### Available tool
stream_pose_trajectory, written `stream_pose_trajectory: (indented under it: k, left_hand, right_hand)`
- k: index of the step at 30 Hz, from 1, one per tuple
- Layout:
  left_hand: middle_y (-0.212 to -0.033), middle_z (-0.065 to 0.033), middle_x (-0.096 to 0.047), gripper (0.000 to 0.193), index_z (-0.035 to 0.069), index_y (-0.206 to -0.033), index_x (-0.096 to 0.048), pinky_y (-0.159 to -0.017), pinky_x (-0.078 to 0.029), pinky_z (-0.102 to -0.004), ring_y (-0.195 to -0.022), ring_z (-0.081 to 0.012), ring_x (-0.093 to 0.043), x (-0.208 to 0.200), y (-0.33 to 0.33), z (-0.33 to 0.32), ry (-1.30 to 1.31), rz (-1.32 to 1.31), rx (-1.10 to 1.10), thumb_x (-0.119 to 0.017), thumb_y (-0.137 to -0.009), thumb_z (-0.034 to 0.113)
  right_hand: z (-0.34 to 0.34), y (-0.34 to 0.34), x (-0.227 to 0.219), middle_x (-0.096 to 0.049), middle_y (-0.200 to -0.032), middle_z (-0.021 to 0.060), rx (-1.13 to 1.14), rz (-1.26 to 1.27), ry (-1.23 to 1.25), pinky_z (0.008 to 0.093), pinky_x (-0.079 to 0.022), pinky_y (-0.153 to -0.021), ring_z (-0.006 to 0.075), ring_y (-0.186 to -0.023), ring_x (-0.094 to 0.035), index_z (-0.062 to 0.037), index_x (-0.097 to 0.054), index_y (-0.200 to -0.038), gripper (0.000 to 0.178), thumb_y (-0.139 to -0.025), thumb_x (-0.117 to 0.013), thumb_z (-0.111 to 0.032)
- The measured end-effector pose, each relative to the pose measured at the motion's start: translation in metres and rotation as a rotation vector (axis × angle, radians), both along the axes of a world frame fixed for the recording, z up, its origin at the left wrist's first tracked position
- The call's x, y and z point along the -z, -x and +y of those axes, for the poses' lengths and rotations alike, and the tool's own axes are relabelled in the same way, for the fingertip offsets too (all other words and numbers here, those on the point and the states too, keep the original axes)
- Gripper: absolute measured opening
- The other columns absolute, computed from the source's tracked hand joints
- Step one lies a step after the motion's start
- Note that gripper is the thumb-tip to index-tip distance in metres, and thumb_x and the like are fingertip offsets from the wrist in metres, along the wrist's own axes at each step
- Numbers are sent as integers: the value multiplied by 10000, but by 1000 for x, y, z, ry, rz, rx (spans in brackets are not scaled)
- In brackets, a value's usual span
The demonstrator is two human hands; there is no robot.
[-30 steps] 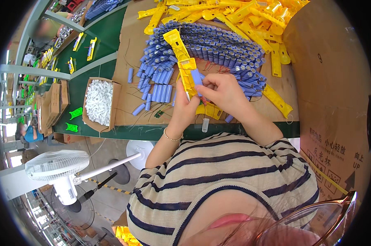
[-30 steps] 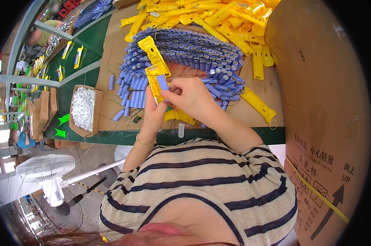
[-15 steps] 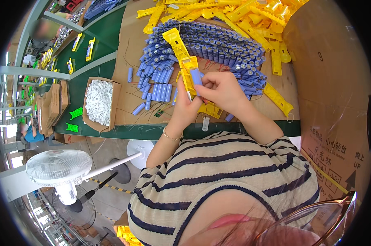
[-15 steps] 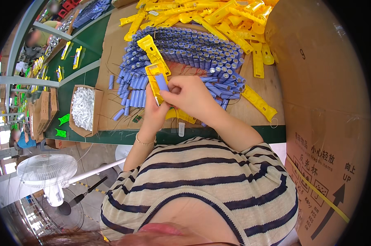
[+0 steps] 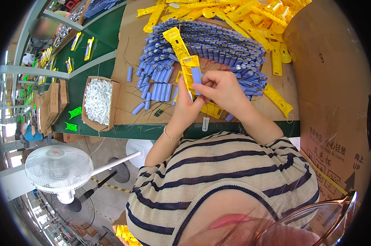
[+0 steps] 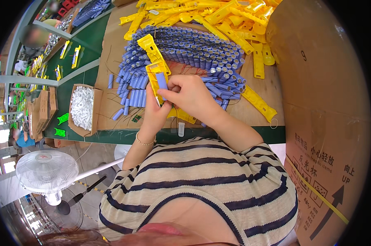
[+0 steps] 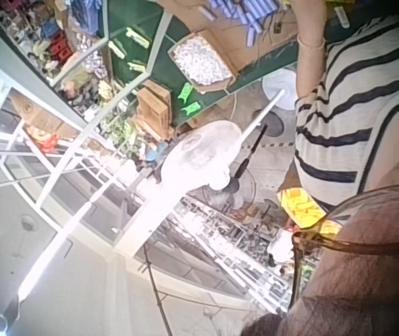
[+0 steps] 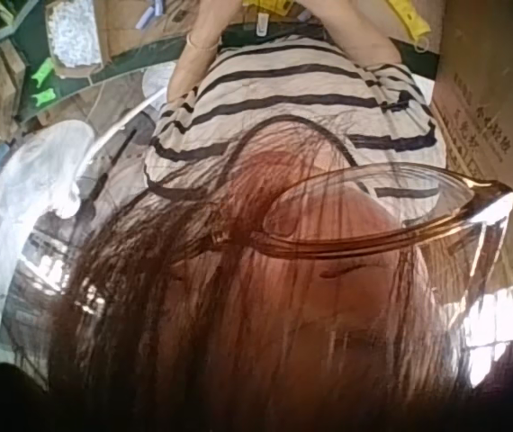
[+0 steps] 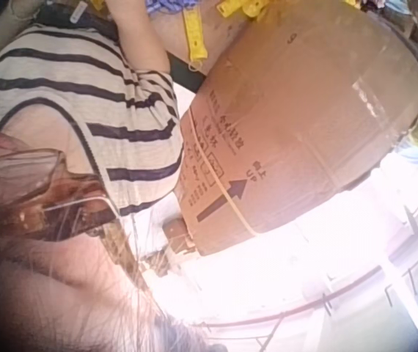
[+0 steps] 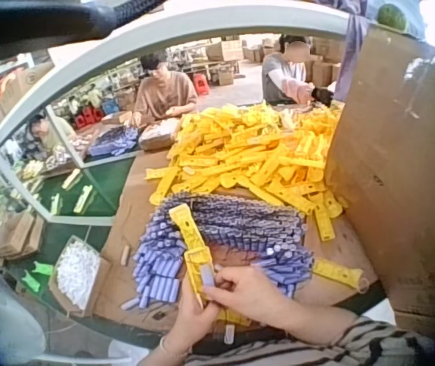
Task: The person assembles electronic components and blue batteries into yellow plastic casings by hand.
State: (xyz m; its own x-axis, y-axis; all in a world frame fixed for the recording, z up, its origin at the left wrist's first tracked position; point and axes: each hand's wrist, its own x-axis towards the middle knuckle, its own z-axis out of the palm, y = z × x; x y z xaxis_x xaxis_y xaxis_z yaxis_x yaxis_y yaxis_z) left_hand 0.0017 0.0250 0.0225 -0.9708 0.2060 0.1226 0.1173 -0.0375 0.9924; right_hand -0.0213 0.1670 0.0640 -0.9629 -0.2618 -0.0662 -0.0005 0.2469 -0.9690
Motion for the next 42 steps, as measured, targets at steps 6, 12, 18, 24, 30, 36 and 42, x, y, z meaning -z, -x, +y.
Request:
stream_pose_trajectory:
  k: [6, 12, 18, 24, 30, 36, 42]
  left_hand:
    - [-1108, -112, -492, 605, 47, -1315, -259, -738, -515, -328, -834, -187, -579, 6, 1, -6, -242, -150, 56, -487, -766, -65]
    - [-1099, -127, -505, 526, 47, -1298, -267, -768, -504, -345, -859, -213, -583, 6, 4, -7, -364, -74, -35, -469, -814, 82]
    - [-1162, -138, -490, 518, 10, -1333, -245, -963, -370, -355, -1048, -213, -507, 0, 1, 0, -393, 69, -164, -428, -891, 208]
    - [-1264, -148, -442, 506, 5, -1366, -223, -1011, -323, -355, -1146, -219, -463, 10, 1, -4, -272, 192, -136, -410, -947, 219]
    - [-1265, -147, -442, 491, -1, -1378, -211, -1000, -334, -351, -1133, -217, -470, 10, 1, -1, -165, 238, -230, -373, -969, 216]
    - [-1257, -156, -438, 522, -18, -1387, -191, -988, -346, -353, -1116, -222, -472, 15, 0, 1, -118, 269, -305, -364, -963, 233]
    - [-1220, -176, -438, 544, -47, -1373, -161, -945, -374, -332, -1077, -220, -479, 11, 3, 2, -86, 272, -266, -374, -892, 92]
  right_hand:
    - [12, 12, 3, -628, -710, 42, -174, -269, 380, 251, -456, -535, 100, -590, -581, 20, -625, -835, 115, -792, -628, -87]
    - [13, 0, 6, -599, -787, 46, -7, 79, 337, 272, -458, -682, 103, -740, -554, 2, -578, -828, 85, -779, -509, 11]
    - [-3, -15, 4, -604, -753, 91, -2, 345, 1, 248, -449, -623, 122, -674, -572, 24, -611, -863, 148, -775, -693, -61]
    - [-11, -11, 10, -638, -773, 85, 78, 329, 48, 233, -451, -630, 108, -716, -588, 25, -635, -865, 109, -781, -682, -27]
    - [-10, -2, 17, -659, -815, 68, 71, 22, 223, 245, -483, -684, 114, -723, -610, 29, -663, -875, 127, -779, -679, -53]
    - [-11, 2, 12, -626, -732, 39, -20, -343, 353, 231, -460, -617, 96, -661, -575, -3, -671, -818, 140, -762, -709, -126]
    - [-12, 7, 25, -528, -583, 3, -18, -430, 359, 221, -345, -493, 83, -519, -460, -33, -631, -726, 115, -765, -681, -130]
